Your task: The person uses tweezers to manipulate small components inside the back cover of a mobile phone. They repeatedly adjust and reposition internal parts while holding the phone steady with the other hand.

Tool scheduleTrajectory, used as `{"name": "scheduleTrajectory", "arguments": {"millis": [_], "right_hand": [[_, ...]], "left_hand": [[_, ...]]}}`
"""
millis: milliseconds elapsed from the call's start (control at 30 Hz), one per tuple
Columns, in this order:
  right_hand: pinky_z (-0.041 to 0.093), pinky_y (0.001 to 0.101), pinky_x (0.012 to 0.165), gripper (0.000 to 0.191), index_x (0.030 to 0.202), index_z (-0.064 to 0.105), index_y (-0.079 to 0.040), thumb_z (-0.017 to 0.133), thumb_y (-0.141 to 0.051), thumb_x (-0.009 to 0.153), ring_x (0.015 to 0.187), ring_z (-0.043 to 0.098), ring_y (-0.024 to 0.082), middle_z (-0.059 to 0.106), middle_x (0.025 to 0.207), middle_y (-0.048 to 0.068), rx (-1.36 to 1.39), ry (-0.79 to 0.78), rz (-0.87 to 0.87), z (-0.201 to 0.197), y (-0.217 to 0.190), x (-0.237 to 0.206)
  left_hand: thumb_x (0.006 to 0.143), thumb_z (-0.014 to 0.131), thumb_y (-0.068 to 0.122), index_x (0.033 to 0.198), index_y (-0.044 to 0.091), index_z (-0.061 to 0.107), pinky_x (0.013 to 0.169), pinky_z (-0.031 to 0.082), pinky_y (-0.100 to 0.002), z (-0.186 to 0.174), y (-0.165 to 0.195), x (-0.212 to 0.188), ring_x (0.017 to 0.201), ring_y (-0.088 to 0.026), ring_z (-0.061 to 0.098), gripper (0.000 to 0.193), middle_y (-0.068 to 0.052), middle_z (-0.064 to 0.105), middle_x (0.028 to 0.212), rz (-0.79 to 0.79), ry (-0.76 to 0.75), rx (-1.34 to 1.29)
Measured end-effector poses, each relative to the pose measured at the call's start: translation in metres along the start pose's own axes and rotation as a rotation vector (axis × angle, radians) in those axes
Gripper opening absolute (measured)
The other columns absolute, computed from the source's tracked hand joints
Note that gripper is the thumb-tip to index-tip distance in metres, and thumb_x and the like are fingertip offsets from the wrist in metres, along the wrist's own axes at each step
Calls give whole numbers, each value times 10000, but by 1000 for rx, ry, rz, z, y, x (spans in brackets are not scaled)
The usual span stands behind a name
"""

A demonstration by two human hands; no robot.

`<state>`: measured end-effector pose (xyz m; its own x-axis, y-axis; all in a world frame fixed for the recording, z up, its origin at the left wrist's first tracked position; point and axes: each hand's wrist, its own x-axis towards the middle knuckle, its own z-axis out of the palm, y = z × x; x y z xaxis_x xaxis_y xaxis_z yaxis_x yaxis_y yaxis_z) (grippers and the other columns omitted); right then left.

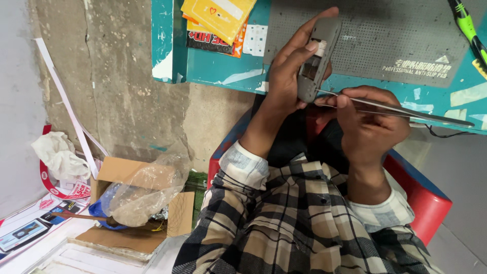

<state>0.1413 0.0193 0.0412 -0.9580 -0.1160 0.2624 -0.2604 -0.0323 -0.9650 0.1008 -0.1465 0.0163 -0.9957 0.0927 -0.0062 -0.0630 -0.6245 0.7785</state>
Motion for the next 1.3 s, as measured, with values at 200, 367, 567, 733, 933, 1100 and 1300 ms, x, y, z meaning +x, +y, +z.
{"name": "scheduleTrajectory", "arguments": {"millis": [200,367,567,733,933,1100,1300], "right_hand": [[687,304,791,95,1180,630,106,699,52,1145,926,788,263,741,1006,236,-148,37,-28,3,-6,-6],[620,236,710,144,1199,639,105,731,58,1099,865,775,217,752,997,219,-351,49,0,9,-30,-7],[662,283,712,115,1114,654,117,731,32,1100,839,781,219,743,937,193,-278,-16,230,-1,-50,5],[665,371,634,93,1075,653,125,660,38,1044,654,742,262,680,799,198,229,-18,477,-37,-37,26],[633,369,585,187,992,640,169,624,11,1090,642,726,311,672,781,216,563,54,519,-36,-5,12],[658,376,634,144,1071,644,136,648,-6,1091,694,741,303,680,826,193,513,114,489,-21,2,7],[693,397,701,120,1128,641,117,685,8,1104,785,769,311,717,922,217,287,105,319,-7,-9,2]], "left_hand": [[1108,448,243,1584,52,408,430,402,-243,4,5,-3,539,-62,540,515,-56,648,858,-29,31,-25],[1127,492,220,1585,49,426,434,443,-228,4,1,-2,594,-71,595,493,-72,686,1184,20,30,-6],[1097,526,165,1560,37,438,845,530,-219,3,-9,-3,996,-67,638,489,-38,589,1445,43,55,47],[1104,533,153,1568,20,437,695,503,-232,0,-12,1,779,-97,613,492,-72,677,1131,40,48,-93],[1121,519,162,1573,20,429,636,482,-238,-3,-16,-2,712,-102,598,482,-74,679,1002,37,0,-124],[1113,499,174,1563,17,422,617,489,-248,-4,-16,-2,690,-104,603,482,-77,691,1006,45,16,-67],[1100,473,182,1558,16,421,589,468,-250,-3,-12,-1,653,-107,582,490,-74,688,940,22,22,-44]]}}
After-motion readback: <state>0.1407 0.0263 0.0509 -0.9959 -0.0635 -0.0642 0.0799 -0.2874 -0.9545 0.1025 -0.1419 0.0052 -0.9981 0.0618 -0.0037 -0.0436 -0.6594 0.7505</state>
